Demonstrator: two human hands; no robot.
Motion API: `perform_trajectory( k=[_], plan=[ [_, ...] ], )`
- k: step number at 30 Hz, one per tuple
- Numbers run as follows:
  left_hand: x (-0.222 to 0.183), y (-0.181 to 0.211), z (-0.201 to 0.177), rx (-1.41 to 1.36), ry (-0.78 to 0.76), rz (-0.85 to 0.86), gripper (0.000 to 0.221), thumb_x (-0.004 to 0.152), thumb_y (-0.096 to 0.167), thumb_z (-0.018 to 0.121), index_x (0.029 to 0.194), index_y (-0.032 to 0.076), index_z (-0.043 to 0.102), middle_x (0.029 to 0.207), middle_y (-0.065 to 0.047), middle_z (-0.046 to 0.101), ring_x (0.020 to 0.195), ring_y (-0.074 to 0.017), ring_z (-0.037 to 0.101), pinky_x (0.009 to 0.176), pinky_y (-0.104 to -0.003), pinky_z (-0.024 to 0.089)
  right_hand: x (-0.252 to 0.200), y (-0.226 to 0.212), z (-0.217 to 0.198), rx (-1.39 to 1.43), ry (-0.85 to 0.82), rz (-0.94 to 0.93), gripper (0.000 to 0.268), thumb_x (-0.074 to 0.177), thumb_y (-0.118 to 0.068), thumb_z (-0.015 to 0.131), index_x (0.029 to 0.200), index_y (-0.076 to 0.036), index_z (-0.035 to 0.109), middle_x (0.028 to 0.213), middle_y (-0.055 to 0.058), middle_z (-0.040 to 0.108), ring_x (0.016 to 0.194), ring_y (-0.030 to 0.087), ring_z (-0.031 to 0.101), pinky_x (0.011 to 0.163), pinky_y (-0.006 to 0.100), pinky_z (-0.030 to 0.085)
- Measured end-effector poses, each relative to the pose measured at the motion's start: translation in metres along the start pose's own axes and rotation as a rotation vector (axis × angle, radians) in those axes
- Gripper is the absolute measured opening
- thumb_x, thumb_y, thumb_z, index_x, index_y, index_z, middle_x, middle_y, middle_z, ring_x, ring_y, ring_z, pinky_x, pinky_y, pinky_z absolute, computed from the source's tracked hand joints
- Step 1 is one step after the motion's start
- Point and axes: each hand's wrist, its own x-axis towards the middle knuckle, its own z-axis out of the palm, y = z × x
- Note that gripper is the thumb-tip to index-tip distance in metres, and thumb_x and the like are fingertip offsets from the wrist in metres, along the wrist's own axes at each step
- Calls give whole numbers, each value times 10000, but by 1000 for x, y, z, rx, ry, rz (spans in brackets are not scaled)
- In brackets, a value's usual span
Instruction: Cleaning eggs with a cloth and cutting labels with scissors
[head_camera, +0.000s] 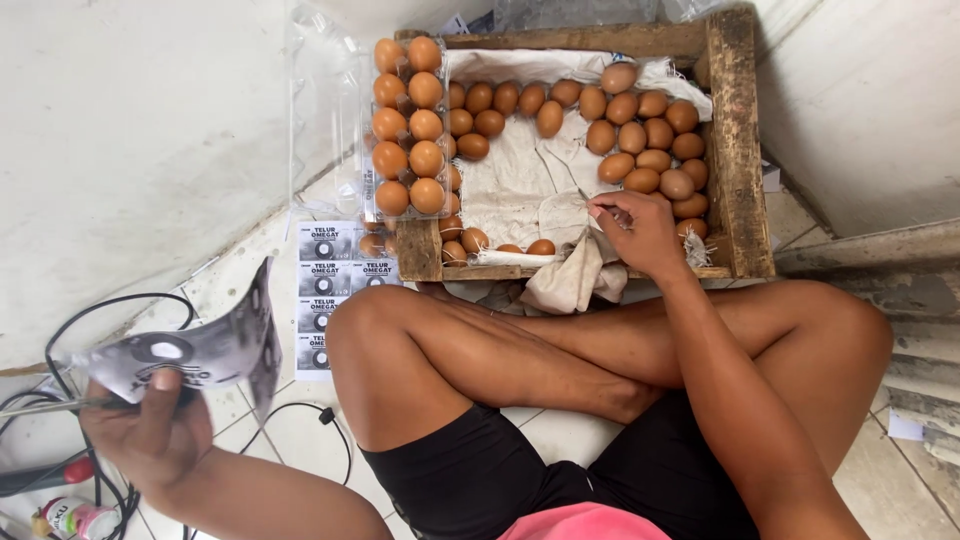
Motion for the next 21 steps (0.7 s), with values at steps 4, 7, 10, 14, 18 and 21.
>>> perform_trajectory(
  k=[4,7,10,14,18,21],
  plan=[
    [-13,-11,71,-122,-144,6,284,833,126,828,1072,138,674,1076,-41,713,990,-181,692,912,-335,566,0,-40,-15,97,26,60,124,983,-151,721,1056,-73,786,1028,41,776,776,73,632,681,223,495],
    [-21,17,175,83,-326,-119,416,659,225,914,987,46,730,821,-30,690,787,-74,632,701,-232,544,-1,-66,-31,349,95,-65,161,939,-59,744,1096,-50,776,931,107,757,831,128,637,766,315,547],
    [-27,34,244,297,-695,-200,288,763,199,876,990,57,769,695,-73,670,660,-146,584,625,-313,523,-2,-88,-53,544,106,-209,480,907,-332,752,1207,37,694,1153,167,681,993,158,605,910,324,531],
    [-33,26,299,205,-864,-141,161,837,128,813,987,93,767,685,-44,684,724,-98,584,681,-276,534,-11,-106,-74,562,-104,-445,1071,647,-719,752,1284,127,598,1314,289,534,1242,359,519,1108,473,395],
    [-30,28,335,217,-839,-56,238,848,172,821,1017,37,722,730,-124,714,720,-166,604,720,-373,553,-10,-146,-80,486,-137,-293,154,865,-63,804,747,-24,712,690,90,617,630,169,564,636,330,482],
    [-12,-18,324,97,-746,46,325,1021,74,623,1325,8,529,920,-126,743,879,-204,725,895,-377,569,-11,-126,-78,572,144,-114,103,935,-59,769,872,16,737,772,26,638,752,90,500,718,285,501]
  ],
)
